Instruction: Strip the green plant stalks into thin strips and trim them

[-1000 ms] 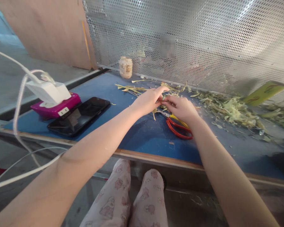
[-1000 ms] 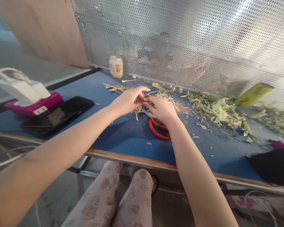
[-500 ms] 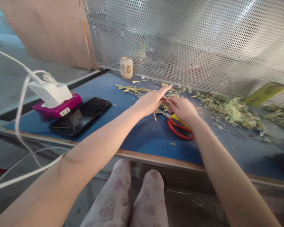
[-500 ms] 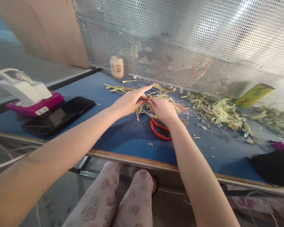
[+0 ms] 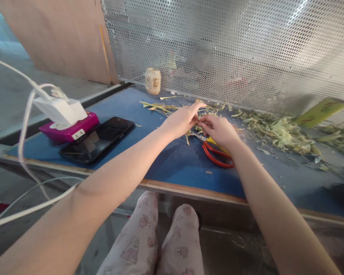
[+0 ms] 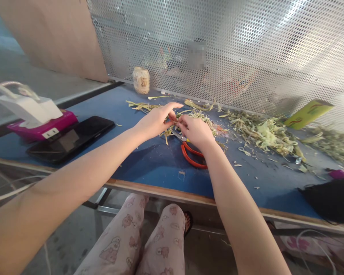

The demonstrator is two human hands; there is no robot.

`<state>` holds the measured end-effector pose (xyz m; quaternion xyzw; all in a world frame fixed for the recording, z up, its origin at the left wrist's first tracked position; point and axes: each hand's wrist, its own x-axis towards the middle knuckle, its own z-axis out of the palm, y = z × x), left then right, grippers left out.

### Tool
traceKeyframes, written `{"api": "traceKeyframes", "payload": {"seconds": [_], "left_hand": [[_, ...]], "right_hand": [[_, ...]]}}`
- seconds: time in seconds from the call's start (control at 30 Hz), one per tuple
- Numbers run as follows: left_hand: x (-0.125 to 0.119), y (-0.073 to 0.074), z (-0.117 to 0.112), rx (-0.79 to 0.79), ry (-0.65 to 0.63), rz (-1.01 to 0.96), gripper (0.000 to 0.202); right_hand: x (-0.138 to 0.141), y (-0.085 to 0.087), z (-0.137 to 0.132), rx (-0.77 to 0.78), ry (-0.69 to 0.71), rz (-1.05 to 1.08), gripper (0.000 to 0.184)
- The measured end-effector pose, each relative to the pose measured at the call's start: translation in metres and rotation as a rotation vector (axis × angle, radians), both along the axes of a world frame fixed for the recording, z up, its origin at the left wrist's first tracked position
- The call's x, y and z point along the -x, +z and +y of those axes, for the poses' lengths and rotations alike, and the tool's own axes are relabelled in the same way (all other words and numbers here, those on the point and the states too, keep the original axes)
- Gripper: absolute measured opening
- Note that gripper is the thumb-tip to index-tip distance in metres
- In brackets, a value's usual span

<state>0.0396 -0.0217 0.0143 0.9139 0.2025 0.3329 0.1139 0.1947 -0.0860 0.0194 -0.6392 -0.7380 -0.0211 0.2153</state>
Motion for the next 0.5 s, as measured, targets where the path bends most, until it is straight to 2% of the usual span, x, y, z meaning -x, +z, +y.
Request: {"api": "traceKeyframes", "payload": {"seconds": [0.3, 0.5], "left_hand": [[-0.0010, -0.0017, 0.0003, -0.028, -0.018, -0.012, 0.057], [-0.0003, -0.0002, -0.0011, -0.031, 0.007, -0.009, 0.052]], "right_hand": [[-0.0028, -0.0018, 0.0029, -0.026, -0.037, -0.008, 0.019], [-0.0041, -0.0035, 0.0044, -0.041, -0.028, 0.004, 0.023]]}}
